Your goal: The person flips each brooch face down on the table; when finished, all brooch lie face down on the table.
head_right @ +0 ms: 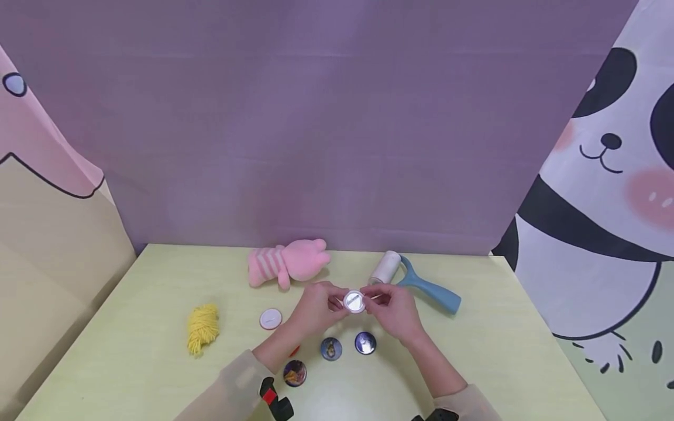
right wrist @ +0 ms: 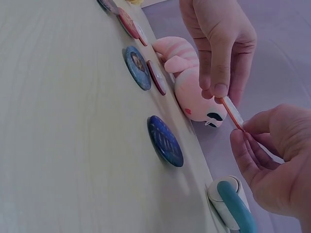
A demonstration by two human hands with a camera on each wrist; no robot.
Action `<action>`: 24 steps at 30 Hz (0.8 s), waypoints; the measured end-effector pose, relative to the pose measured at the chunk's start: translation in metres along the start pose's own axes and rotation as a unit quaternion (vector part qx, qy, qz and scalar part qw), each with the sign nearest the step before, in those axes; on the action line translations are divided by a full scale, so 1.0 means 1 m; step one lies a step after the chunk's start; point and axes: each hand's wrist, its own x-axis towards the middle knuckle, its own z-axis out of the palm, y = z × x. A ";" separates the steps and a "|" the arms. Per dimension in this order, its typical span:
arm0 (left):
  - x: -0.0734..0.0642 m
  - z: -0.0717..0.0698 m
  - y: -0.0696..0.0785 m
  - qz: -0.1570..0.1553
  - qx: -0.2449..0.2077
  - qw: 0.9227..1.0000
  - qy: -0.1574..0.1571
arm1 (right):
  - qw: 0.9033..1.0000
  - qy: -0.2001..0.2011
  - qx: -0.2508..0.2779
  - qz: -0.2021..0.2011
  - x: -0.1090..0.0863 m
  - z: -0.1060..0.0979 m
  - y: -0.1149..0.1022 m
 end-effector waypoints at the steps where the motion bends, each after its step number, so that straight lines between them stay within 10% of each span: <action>1: 0.000 0.000 0.000 0.000 0.003 1.000 -0.001 | 1.000 -0.003 -0.005 -0.001 0.000 0.000 0.001; 24: 0.003 0.020 -0.013 -0.029 0.092 0.995 -0.031 | 0.993 -0.063 -0.099 -0.027 -0.007 0.002 0.012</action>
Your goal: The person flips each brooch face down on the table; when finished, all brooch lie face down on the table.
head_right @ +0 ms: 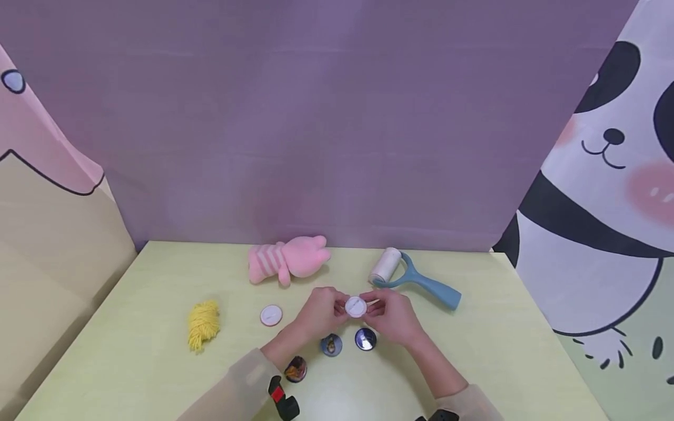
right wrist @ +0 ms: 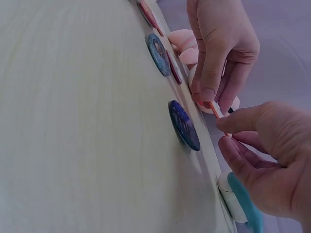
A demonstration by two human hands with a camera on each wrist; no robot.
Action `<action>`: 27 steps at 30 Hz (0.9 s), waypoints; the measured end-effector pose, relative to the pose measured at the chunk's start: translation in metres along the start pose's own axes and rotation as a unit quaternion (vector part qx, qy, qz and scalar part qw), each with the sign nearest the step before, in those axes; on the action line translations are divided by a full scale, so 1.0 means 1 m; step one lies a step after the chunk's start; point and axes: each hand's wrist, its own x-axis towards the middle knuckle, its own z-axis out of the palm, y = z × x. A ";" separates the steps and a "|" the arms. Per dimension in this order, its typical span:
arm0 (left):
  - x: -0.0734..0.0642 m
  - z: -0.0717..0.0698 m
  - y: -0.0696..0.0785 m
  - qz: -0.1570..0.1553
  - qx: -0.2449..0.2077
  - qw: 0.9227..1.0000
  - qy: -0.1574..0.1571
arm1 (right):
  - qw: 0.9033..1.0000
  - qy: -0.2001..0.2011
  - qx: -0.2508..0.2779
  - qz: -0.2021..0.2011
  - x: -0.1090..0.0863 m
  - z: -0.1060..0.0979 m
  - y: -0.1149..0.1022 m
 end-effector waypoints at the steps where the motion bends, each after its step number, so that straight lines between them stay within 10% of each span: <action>1: 0.001 0.001 0.000 0.000 0.004 1.000 0.000 | 1.000 0.001 -0.004 -0.002 0.001 0.000 0.001; 27: 0.003 0.013 0.001 -0.041 0.046 0.998 -0.020 | 0.997 -0.016 -0.069 -0.015 0.004 0.010 0.009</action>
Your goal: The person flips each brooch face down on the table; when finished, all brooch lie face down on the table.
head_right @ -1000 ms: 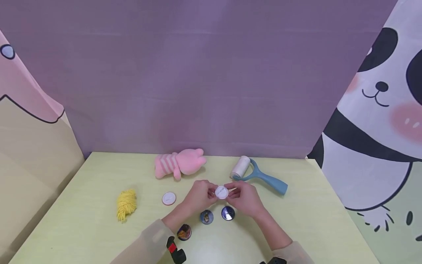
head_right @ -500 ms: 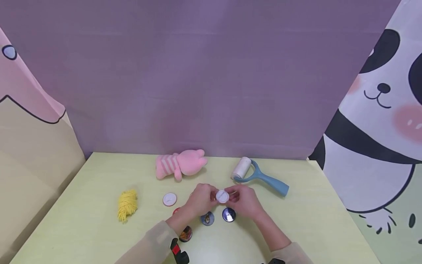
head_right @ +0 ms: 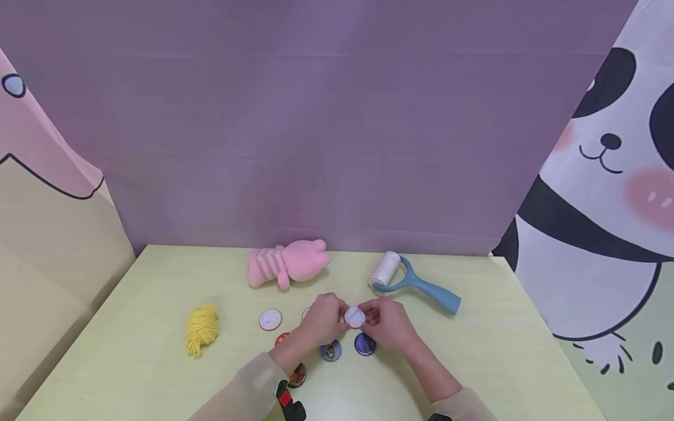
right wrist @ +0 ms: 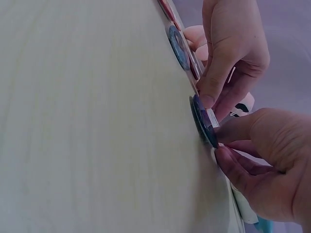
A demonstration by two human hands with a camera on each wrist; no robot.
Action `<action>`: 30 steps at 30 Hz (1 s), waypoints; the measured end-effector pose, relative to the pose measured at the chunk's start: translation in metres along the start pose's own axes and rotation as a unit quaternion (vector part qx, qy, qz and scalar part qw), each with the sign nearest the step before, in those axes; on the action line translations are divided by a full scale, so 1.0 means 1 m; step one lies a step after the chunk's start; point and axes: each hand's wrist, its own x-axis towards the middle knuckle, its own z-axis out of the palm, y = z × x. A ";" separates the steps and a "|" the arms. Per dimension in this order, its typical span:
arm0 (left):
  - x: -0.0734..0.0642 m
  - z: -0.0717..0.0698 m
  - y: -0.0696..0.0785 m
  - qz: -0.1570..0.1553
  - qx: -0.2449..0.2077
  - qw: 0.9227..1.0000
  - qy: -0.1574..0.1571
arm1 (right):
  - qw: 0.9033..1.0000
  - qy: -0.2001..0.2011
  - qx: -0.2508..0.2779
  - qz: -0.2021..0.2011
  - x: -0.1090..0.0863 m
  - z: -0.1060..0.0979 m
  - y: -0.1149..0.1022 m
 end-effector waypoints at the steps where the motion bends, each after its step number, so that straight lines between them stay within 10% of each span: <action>1: 0.001 0.000 0.000 -0.002 0.001 1.000 -0.001 | 1.000 0.000 -0.004 -0.003 0.000 0.000 0.000; 9: -0.001 -0.006 0.003 -0.008 -0.016 1.000 -0.014 | 1.000 0.006 -0.019 0.005 -0.001 -0.005 -0.004; 21: -0.018 -0.020 0.013 0.080 -0.001 0.995 -0.056 | 0.999 -0.008 -0.026 -0.025 -0.020 -0.021 -0.001; 30: -0.032 -0.009 0.018 0.072 0.020 0.995 -0.070 | 0.997 -0.048 -0.006 -0.052 -0.040 -0.021 0.006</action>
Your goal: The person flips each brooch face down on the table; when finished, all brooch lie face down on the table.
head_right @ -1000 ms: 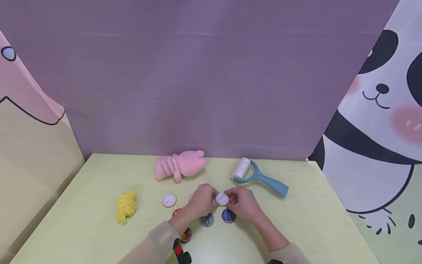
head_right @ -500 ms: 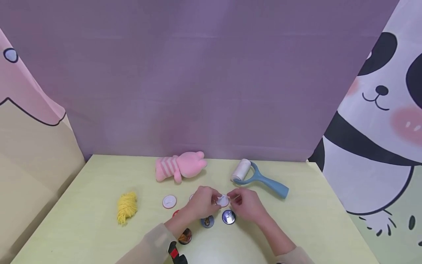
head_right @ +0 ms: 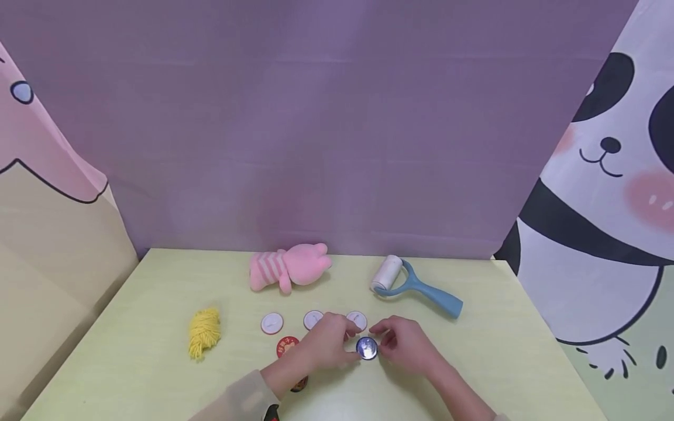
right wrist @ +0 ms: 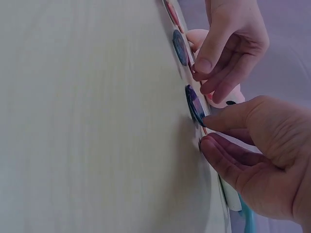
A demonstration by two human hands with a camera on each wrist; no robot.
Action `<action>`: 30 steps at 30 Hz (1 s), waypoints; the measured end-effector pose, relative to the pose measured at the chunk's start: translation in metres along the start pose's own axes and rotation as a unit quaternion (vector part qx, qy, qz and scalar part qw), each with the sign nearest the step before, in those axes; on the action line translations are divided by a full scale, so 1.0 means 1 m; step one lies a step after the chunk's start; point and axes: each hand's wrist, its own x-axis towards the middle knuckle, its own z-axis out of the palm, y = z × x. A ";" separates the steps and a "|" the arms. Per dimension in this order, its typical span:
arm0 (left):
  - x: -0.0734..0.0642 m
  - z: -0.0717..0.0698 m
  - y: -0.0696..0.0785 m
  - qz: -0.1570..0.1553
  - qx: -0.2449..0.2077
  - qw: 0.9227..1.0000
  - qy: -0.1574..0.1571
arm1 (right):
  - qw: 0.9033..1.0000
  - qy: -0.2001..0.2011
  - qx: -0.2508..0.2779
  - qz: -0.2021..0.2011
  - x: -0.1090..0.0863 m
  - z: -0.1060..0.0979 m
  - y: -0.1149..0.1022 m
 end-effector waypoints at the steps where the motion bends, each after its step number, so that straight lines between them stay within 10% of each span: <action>1: -0.001 0.003 0.000 0.000 -0.002 1.000 0.002 | 1.000 0.000 -0.001 0.000 -0.002 0.001 0.000; 21: -0.003 0.017 0.005 0.038 0.039 0.998 0.043 | 0.999 0.016 -0.001 -0.032 -0.009 0.013 -0.003; 30: 0.000 0.011 -0.001 0.048 -0.037 0.996 0.069 | 0.998 0.033 0.044 -0.023 -0.007 0.007 -0.002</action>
